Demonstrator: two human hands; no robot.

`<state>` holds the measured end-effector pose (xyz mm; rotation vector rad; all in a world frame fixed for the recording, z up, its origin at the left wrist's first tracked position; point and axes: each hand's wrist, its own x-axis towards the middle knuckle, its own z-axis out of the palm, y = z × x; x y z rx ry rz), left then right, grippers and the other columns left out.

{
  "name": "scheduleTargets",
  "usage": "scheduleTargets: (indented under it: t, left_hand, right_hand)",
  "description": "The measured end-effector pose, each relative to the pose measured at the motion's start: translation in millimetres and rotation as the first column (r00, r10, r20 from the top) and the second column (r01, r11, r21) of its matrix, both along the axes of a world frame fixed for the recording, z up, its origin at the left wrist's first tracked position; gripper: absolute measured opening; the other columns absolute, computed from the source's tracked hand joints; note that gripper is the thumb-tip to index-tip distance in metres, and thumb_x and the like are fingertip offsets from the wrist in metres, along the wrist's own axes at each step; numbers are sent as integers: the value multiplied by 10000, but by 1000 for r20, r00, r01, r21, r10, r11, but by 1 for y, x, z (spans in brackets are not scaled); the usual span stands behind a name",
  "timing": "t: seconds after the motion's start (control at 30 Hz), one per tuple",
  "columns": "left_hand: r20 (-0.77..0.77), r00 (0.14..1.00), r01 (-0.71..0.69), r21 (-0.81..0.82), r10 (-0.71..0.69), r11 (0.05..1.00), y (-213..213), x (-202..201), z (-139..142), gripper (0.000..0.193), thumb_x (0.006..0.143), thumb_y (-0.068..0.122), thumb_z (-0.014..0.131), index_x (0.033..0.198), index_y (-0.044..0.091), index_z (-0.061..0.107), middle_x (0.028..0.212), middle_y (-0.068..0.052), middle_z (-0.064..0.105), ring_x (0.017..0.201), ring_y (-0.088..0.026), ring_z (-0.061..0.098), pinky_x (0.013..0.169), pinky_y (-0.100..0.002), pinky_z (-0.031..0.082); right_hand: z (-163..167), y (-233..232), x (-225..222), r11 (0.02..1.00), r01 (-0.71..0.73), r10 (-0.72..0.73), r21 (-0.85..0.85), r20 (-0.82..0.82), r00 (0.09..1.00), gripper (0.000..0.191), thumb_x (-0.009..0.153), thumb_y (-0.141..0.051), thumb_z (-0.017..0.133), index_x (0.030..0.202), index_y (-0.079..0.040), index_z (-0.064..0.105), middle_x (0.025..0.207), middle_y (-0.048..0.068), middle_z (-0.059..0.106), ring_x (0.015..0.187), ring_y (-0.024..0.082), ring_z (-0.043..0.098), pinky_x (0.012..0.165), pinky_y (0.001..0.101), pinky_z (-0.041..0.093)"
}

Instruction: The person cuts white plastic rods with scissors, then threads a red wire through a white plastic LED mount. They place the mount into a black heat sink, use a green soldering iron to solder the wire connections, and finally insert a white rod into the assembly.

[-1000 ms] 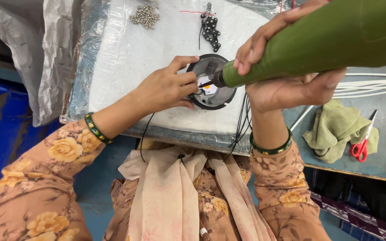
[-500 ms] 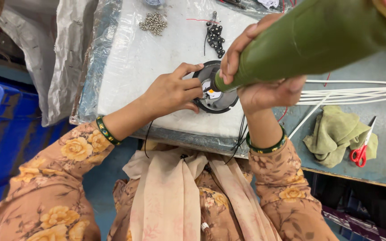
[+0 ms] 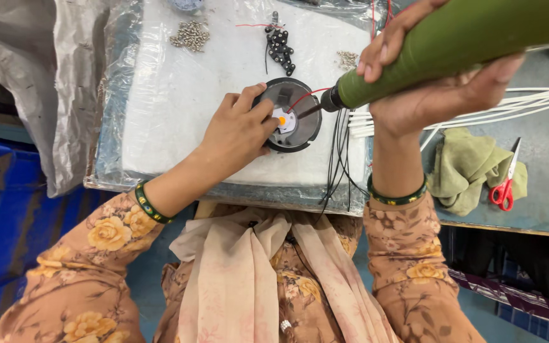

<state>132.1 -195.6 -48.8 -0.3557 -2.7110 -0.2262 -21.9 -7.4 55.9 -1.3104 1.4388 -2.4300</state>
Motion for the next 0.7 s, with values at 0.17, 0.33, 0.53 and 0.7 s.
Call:
scheduleTargets:
  t: [0.17,0.33,0.53,0.7]
  left_hand:
    - [25,1000,-15,-12,15,1000,3,-3,0,497,628,353,879,1064,159,740,1166,-36,608,1357,-323,429,931,-445,461]
    - [24,1000,-12,18,11,1000,1,-4,-1,506,629,345,877,1077,154,740,1166,-34,608,1357,-323,428,932,-447,465]
    - [32,999,-4,39,3,999,1,-5,1,474,624,330,881,1035,145,732,1155,-34,612,1361,-322,432,937,-449,471]
    - [23,1000,-1,43,0,999,-1,-6,2,454,629,324,878,1016,142,728,1162,-32,615,1367,-317,432,938,-442,473]
  right_hand:
    - [-14,3,-10,996,-57,62,-66,86,994,874,960,-799,357,1247,10,520,888,196,512,593,275,492,493,419,461]
    - [-19,2,-15,995,-59,67,-75,102,993,864,980,-789,361,1235,22,520,831,184,475,582,276,488,518,424,433]
    - [-18,-5,-18,998,44,-40,-51,66,997,846,970,-795,354,1112,24,513,822,207,499,543,286,492,494,424,441]
    - [-26,-17,-18,977,210,-205,-32,115,972,873,984,-803,383,1093,57,497,835,208,477,568,297,494,497,431,466]
